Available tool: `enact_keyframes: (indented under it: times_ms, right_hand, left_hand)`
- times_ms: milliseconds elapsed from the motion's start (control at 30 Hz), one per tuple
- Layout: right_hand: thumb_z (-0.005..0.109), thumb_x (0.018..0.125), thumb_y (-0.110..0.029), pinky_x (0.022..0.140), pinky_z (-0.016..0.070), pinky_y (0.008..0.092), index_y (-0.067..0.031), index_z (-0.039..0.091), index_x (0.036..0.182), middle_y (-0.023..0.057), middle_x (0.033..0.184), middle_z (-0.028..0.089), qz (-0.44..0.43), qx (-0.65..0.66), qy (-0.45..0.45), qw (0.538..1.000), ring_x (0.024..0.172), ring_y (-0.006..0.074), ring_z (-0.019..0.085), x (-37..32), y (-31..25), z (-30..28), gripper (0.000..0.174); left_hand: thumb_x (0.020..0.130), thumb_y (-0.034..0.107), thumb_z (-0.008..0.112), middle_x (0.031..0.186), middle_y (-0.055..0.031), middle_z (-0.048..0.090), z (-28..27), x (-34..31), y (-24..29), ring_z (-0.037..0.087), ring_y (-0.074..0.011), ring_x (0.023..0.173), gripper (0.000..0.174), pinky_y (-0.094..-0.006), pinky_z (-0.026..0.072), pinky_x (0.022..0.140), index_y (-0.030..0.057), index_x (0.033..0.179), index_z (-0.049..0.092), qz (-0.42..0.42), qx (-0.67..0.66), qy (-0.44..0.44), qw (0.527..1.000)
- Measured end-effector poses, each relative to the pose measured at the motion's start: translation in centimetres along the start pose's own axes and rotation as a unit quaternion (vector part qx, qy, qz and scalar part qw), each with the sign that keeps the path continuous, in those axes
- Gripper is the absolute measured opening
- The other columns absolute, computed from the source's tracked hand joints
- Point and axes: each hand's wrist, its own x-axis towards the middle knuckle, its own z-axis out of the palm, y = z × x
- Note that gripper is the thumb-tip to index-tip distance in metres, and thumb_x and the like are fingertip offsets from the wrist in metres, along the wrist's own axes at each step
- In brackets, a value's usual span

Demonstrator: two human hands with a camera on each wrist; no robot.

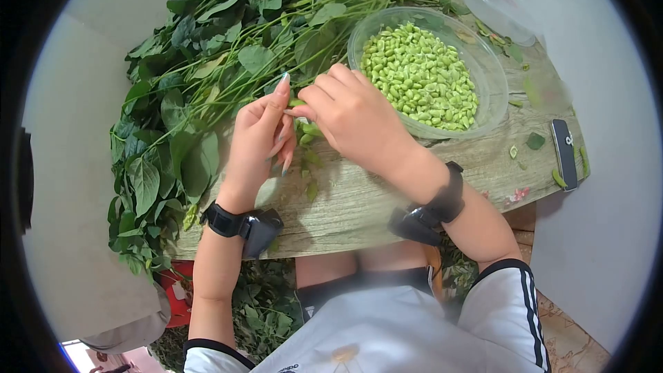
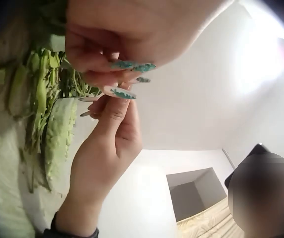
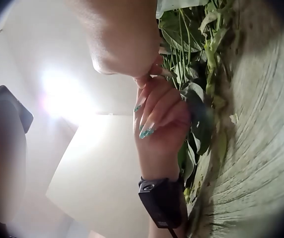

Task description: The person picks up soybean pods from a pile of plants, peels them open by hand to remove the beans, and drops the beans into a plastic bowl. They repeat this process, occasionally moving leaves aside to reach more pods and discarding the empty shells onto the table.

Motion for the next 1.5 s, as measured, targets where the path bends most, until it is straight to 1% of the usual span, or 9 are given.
enact_keyframes:
  times_ms: [200, 267, 300, 367, 400, 467, 567, 767, 1500]
  right_hand:
    - [0.059, 0.090, -0.014, 0.067, 0.0457, 0.0373, -0.0020, 0.062, 0.086, 0.0109, 0.078, 0.060, 0.068, 0.116, -0.036, 0.990, 0.077, 0.0266, 0.056, -0.3, -0.3, -0.2, 0.014]
    - [0.057, 0.094, -0.015, 0.061, 0.0447, 0.0316, 0.0005, 0.064, 0.094, 0.0094, 0.076, 0.060, 0.182, 0.293, -0.054, 0.937, 0.066, 0.0225, 0.056, -0.4, -1.2, 0.0, 0.017]
    - [0.057, 0.094, -0.015, 0.061, 0.0447, 0.0316, 0.0005, 0.064, 0.094, 0.0094, 0.076, 0.060, 0.182, 0.294, -0.053, 0.937, 0.066, 0.0225, 0.056, -0.4, -1.4, 0.0, 0.017]
    - [0.054, 0.094, -0.014, 0.061, 0.0457, 0.0369, -0.0003, 0.065, 0.088, 0.0138, 0.080, 0.064, 0.354, 0.433, -0.095, 0.824, 0.066, 0.0292, 0.059, -0.2, -1.8, 0.0, 0.018]
    - [0.054, 0.094, -0.014, 0.061, 0.0457, 0.0369, -0.0003, 0.065, 0.088, 0.0138, 0.080, 0.064, 0.353, 0.433, -0.096, 0.823, 0.066, 0.0292, 0.059, -0.2, -2.0, 0.1, 0.018]
    - [0.055, 0.094, -0.015, 0.060, 0.0453, 0.0385, -0.0021, 0.063, 0.087, 0.0135, 0.079, 0.062, 0.218, 0.314, -0.020, 0.924, 0.067, 0.0313, 0.059, -0.1, -2.1, 0.1, 0.017]
    - [0.055, 0.095, -0.018, 0.060, 0.0452, 0.0402, -0.0031, 0.061, 0.085, 0.0135, 0.077, 0.061, 0.163, 0.235, 0.001, 0.958, 0.069, 0.0332, 0.059, -0.5, -1.9, 0.6, 0.018]
    - [0.055, 0.095, -0.022, 0.062, 0.0464, 0.0418, -0.0040, 0.059, 0.085, 0.0136, 0.077, 0.061, 0.153, 0.241, -0.080, 0.955, 0.072, 0.0337, 0.060, -0.5, -1.8, 0.1, 0.021]
    - [0.060, 0.089, -0.012, 0.061, 0.0460, 0.0385, -0.0024, 0.061, 0.087, 0.0129, 0.074, 0.058, 0.068, 0.210, -0.105, 0.970, 0.070, 0.0309, 0.059, -0.8, -0.8, 0.0, 0.009]
  left_hand:
    - [0.100, 0.037, 0.051, 0.048, 0.0040, 0.041, 0.9, -0.3, -0.1, 0.037, -0.0041, 0.038, 0.043, -0.0212, 0.0334, 0.037, 0.0035, 0.074, 0.055, 0.047, 0.036, 0.035, 0.998]
    - [0.101, 0.040, 0.048, 0.052, 0.0027, 0.046, 0.7, -0.4, 0.0, 0.046, -0.0047, 0.041, 0.043, -0.0190, 0.0323, 0.037, 0.0049, 0.078, 0.057, 0.095, 0.074, 0.038, 0.992]
    - [0.101, 0.040, 0.048, 0.052, 0.0027, 0.046, 0.5, -0.3, 0.0, 0.046, -0.0047, 0.041, 0.043, -0.0190, 0.0323, 0.037, 0.0049, 0.078, 0.057, 0.095, 0.075, 0.037, 0.992]
    - [0.101, 0.039, 0.048, 0.055, 0.0018, 0.050, 0.0, -0.3, -0.2, 0.047, -0.0041, 0.043, 0.041, -0.0187, 0.0321, 0.038, 0.0052, 0.079, 0.056, 0.136, 0.107, 0.035, 0.984]
    - [0.101, 0.039, 0.048, 0.055, 0.0018, 0.050, 0.1, -0.3, -0.3, 0.047, -0.0041, 0.043, 0.041, -0.0187, 0.0321, 0.038, 0.0052, 0.079, 0.056, 0.136, 0.107, 0.036, 0.984]
    - [0.101, 0.032, 0.051, 0.050, 0.0031, 0.048, 0.4, -0.2, -0.3, 0.040, -0.0028, 0.041, 0.039, -0.0217, 0.0264, 0.040, 0.0043, 0.075, 0.055, 0.163, 0.118, 0.070, 0.977]
    - [0.101, 0.032, 0.051, 0.052, 0.0015, 0.052, 0.4, -0.1, -0.6, 0.042, -0.0026, 0.042, 0.038, -0.0211, 0.0277, 0.039, 0.0044, 0.075, 0.056, 0.187, 0.132, 0.080, 0.970]
    - [0.100, 0.034, 0.051, 0.053, 0.0007, 0.055, 0.5, 0.0, -0.8, 0.046, -0.0029, 0.043, 0.038, -0.0188, 0.0305, 0.038, 0.0057, 0.076, 0.057, 0.118, 0.095, 0.080, 0.985]
    - [0.102, 0.033, 0.049, 0.054, 0.0089, 0.041, 1.0, -0.2, -1.4, 0.034, 0.0006, 0.043, 0.035, -0.0182, 0.0215, 0.038, 0.0108, 0.076, 0.055, 0.104, 0.013, 0.072, 0.992]
